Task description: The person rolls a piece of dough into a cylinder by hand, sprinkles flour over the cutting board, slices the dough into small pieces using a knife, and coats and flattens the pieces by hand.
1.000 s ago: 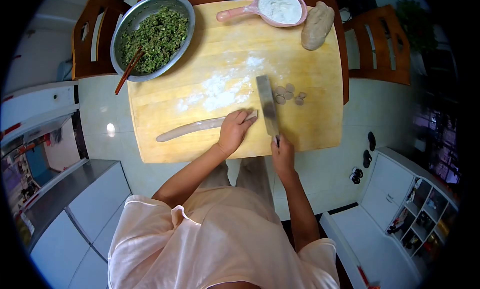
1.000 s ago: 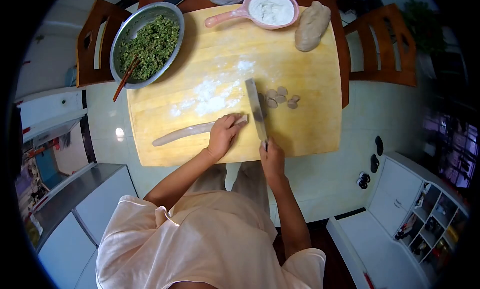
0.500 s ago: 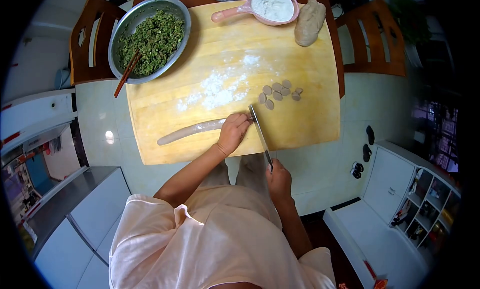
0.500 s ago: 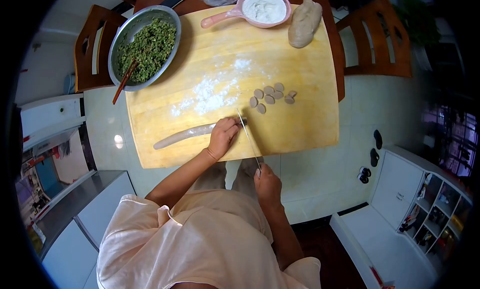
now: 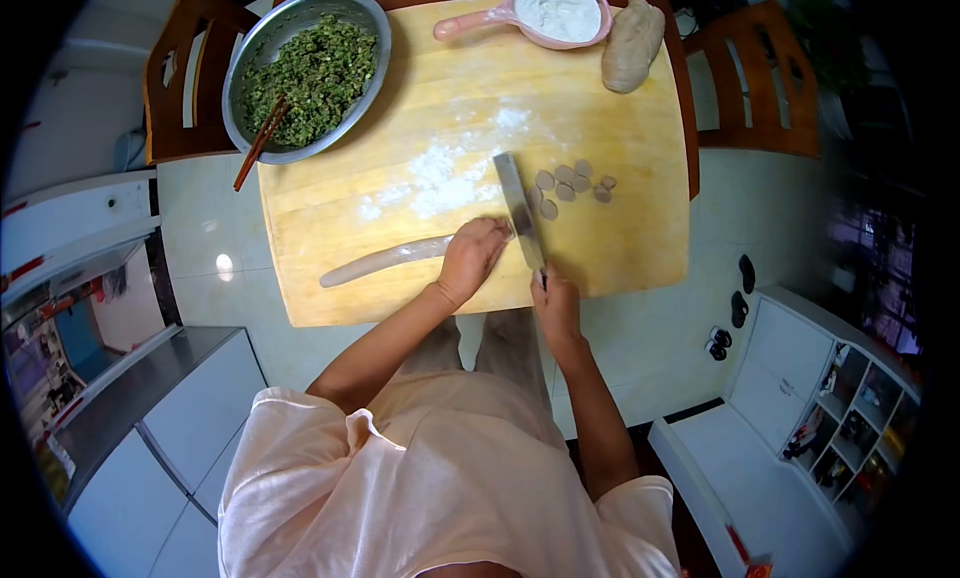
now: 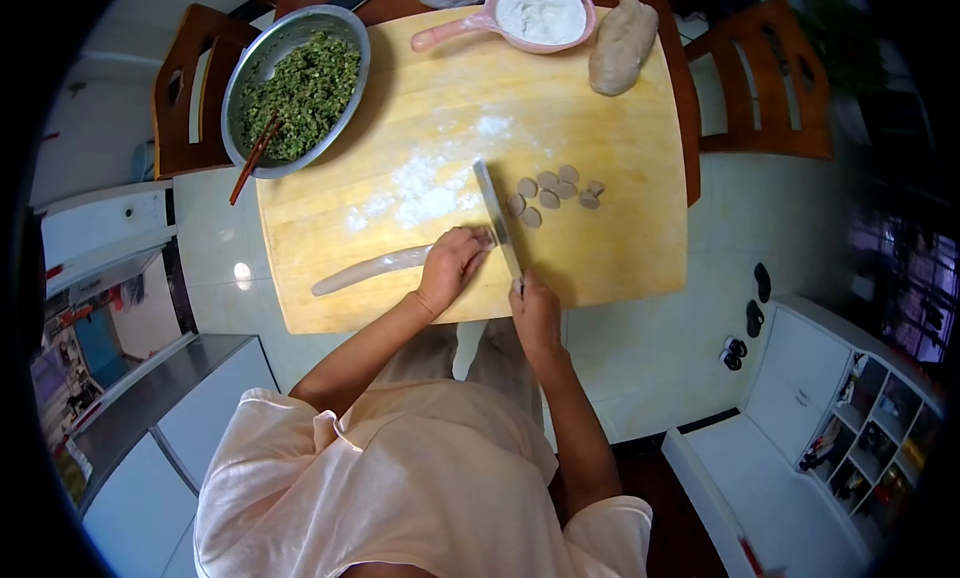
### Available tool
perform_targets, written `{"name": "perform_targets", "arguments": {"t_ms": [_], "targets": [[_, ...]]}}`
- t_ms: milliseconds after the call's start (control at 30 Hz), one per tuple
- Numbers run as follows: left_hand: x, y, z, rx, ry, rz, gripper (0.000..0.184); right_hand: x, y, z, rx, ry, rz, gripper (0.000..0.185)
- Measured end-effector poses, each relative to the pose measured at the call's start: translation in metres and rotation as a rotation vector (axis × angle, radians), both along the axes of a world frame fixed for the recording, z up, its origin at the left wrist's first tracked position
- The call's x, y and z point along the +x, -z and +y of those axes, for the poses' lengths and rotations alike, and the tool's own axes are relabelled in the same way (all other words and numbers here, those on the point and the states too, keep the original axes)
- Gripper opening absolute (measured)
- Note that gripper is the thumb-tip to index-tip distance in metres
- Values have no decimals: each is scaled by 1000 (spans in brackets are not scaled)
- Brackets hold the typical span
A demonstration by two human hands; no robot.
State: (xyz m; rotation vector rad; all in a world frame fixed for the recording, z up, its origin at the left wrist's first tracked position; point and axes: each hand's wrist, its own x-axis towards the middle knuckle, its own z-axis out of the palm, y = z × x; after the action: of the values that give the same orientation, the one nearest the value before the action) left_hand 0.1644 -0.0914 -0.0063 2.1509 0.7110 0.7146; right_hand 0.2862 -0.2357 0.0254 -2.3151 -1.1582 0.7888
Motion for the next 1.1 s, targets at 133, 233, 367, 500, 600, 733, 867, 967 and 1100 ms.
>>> {"name": "perform_targets", "arguments": {"t_ms": [133,233,367,500,600,733,867,967,1100], "targets": [[0,6,10,-161,-123,-1,21,4,-26,-14,74,56,40,15],[2,10,16,-157,-158,-2,20,-4,-56,-23,-75,39,50,16],[2,11,17,-121,-175,0,16,-17,-57,-37,-40,0,-2,19],[2,8,18,-123,-143,-10,12,-22,-59,-40,-70,-27,-12,21],[1,6,17,-130,-134,1,11,-22,-66,-38,-115,-44,-11,21],[1,6,16,-115,-136,-3,9,-20,-68,-33,-113,-76,-23,20],[2,9,17,-92,-143,21,8,-19,-45,-16,-254,-113,-117,20],[2,7,15,-83,-120,34,7,-19,-21,-1,-261,-113,-125,21],[-3,-1,4,32,-61,-12,7,-15,-4,0,-135,-55,-59,22]]}}
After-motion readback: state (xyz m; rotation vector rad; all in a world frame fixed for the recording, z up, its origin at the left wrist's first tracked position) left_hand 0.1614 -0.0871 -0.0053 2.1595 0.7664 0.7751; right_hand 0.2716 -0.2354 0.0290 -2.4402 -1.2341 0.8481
